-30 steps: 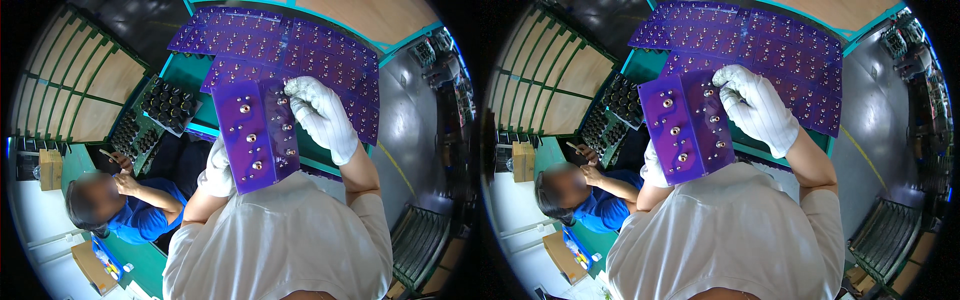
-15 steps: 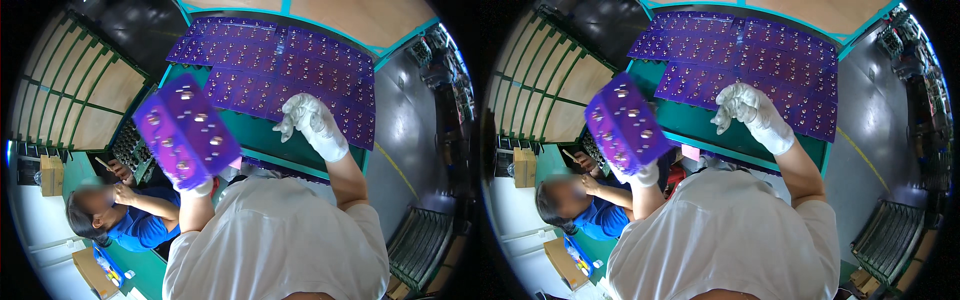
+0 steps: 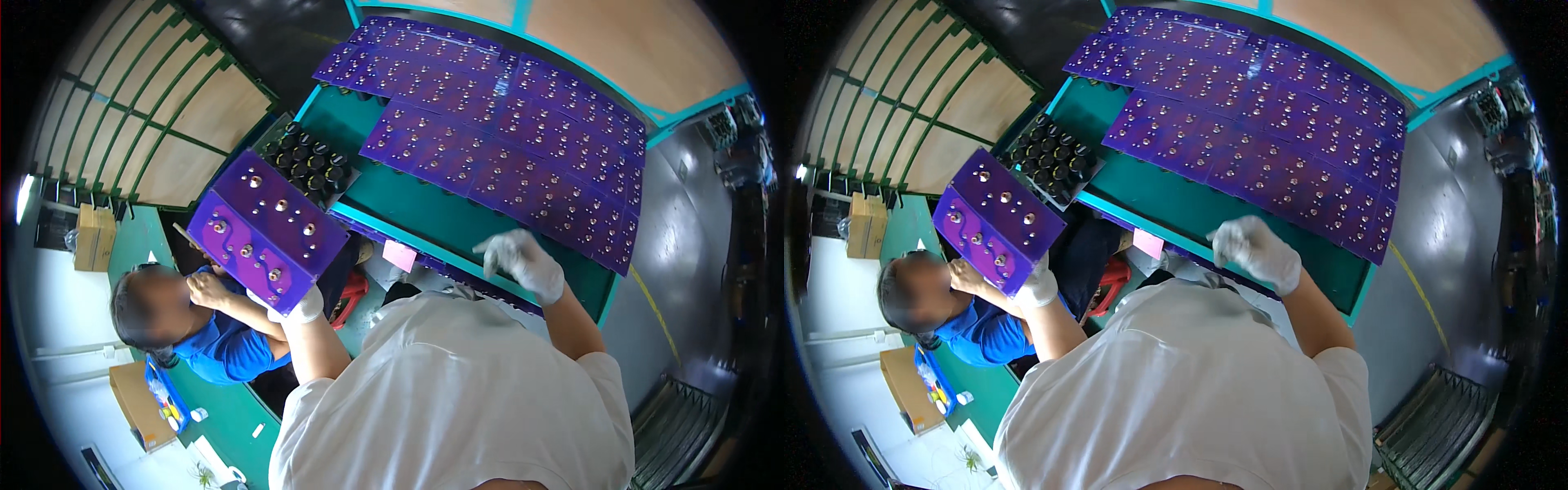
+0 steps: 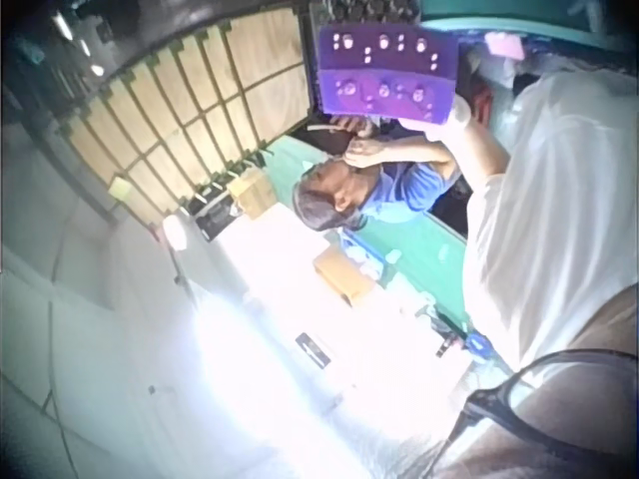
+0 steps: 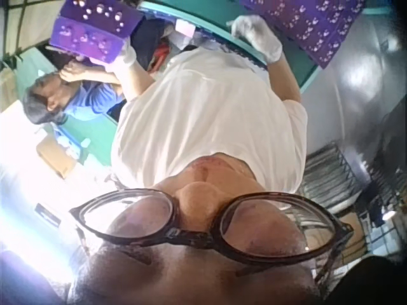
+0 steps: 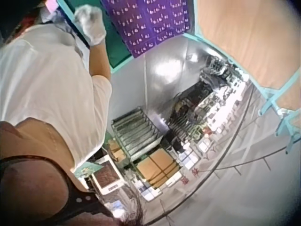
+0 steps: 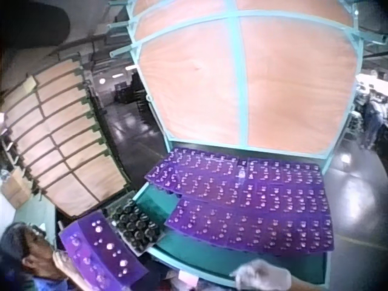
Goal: The person picks up purple circuit boards from a green tray and places them into a teal rack. They handle the boards one by one, aligning them with other boards already in the rack. The person wears white gloves and works at a green table in a factory setting.
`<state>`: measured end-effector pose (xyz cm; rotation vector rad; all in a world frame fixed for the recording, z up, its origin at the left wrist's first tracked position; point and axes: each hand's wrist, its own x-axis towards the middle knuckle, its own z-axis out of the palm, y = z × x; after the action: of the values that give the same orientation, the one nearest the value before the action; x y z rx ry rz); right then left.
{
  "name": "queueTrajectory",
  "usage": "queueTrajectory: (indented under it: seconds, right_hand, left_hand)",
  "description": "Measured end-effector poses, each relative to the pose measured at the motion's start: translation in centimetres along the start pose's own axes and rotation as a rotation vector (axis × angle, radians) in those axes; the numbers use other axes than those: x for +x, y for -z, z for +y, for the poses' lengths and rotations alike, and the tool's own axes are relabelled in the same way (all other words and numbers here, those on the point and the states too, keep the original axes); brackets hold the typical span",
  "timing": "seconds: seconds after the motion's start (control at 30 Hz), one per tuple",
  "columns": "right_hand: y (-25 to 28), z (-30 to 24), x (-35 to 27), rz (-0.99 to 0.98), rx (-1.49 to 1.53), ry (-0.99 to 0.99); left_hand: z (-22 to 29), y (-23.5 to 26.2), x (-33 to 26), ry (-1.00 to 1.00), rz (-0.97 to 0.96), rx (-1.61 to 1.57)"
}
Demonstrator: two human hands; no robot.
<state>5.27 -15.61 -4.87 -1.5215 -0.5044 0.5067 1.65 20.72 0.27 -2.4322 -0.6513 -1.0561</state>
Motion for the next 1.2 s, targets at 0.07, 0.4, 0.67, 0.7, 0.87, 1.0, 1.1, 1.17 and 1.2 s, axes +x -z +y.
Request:
queueTrajectory:
  seconds: [0.07, 0.4, 0.67, 0.7, 0.87, 1.0, 1.1, 1.17, 1.2]
  right_hand:
    - [-0.5, 2.2, -0.5, -0.111, -0.198, 0.005]
    - [-2.9, 2.8, -0.8, 0.284, -0.367, -0.09]
    - [-2.5, 2.2, -1.6, 0.266, -0.521, -0.131]
    - [-2.4, 2.0, -1.4, 0.261, -0.508, -0.126]
    - [-1.7, -1.4, 2.7, 0.455, -0.731, 0.159]
    - [-2.3, -3.0, 9.9, 0.091, -1.093, 0.416]
    - [-6.3, 3.1, 19.0, -0.046, -1.528, 0.58]
    - [-7.2, 4.7, 22.0, -0.282, -2.053, 0.555]
    - [-7.6, 3.0, 22.0, -0.483, -2.269, 0.407]
  left_hand:
    - [-0.4, 0.7, -1.0, -0.022, 0.017, -0.004]
    - [0.8, -3.4, -3.4, 0.503, -0.348, -1.89]
    - [-1.0, -5.6, -0.4, 0.782, -0.575, -2.747]
    - [-0.8, -4.8, -0.2, 0.809, -0.563, -2.637]
    - [0.3, -5.6, -2.4, 0.469, -0.436, -2.141]
    - [-2.7, -8.8, -5.6, -0.249, 0.237, -0.904]
    - [2.9, -8.3, -4.8, 0.34, -0.249, -1.435]
    - [6.4, -7.0, -3.2, 0.388, -0.413, -1.592]
    - [7.3, -7.0, -3.0, 0.391, -0.454, -1.652]
